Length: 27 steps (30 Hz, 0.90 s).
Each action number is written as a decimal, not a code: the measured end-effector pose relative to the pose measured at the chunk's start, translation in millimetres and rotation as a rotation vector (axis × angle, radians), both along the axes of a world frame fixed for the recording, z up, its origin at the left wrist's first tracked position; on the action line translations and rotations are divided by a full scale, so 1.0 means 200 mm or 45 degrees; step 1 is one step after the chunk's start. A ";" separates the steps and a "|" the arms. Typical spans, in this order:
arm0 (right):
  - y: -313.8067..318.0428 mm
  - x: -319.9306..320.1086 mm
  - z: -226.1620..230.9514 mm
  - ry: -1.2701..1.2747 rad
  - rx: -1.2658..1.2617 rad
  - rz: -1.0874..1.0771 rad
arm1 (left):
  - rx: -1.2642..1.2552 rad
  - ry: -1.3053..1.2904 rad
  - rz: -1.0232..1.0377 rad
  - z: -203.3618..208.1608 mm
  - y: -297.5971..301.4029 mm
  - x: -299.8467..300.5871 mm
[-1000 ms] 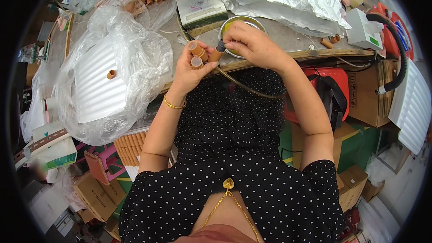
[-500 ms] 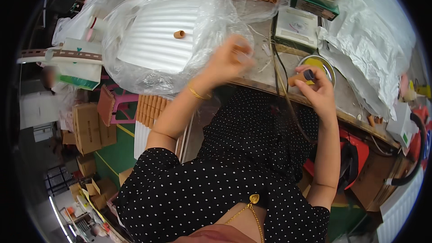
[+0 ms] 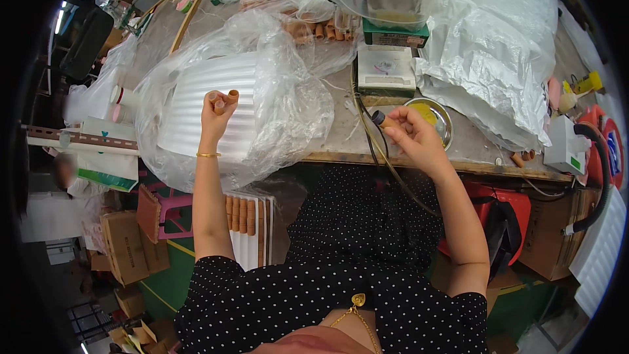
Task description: Manually applying a yellow substance to small cylindrical components and placing them into a divided tray.
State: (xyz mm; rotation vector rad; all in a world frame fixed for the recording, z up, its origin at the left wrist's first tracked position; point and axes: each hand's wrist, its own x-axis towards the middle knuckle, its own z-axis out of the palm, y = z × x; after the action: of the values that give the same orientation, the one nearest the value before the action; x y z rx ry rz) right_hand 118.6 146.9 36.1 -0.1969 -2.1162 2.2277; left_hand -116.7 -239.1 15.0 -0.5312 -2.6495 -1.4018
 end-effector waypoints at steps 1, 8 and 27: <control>0.01 0.00 0.00 -0.047 -0.106 0.021 | 0.236 0.006 -0.099 0.03 0.08 0.04; -0.10 -0.21 0.09 0.217 0.228 0.050 | 0.221 -0.194 -0.740 0.23 0.71 0.42; 0.10 -0.18 0.06 0.074 0.600 0.124 | 0.077 -0.268 -0.938 0.06 1.07 0.53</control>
State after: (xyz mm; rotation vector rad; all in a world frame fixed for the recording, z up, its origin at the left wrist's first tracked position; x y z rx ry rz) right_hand 83.2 166.1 47.1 -0.0032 -2.5823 1.6807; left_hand -10.3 -26.0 27.0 -1.5434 -2.6669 -1.7691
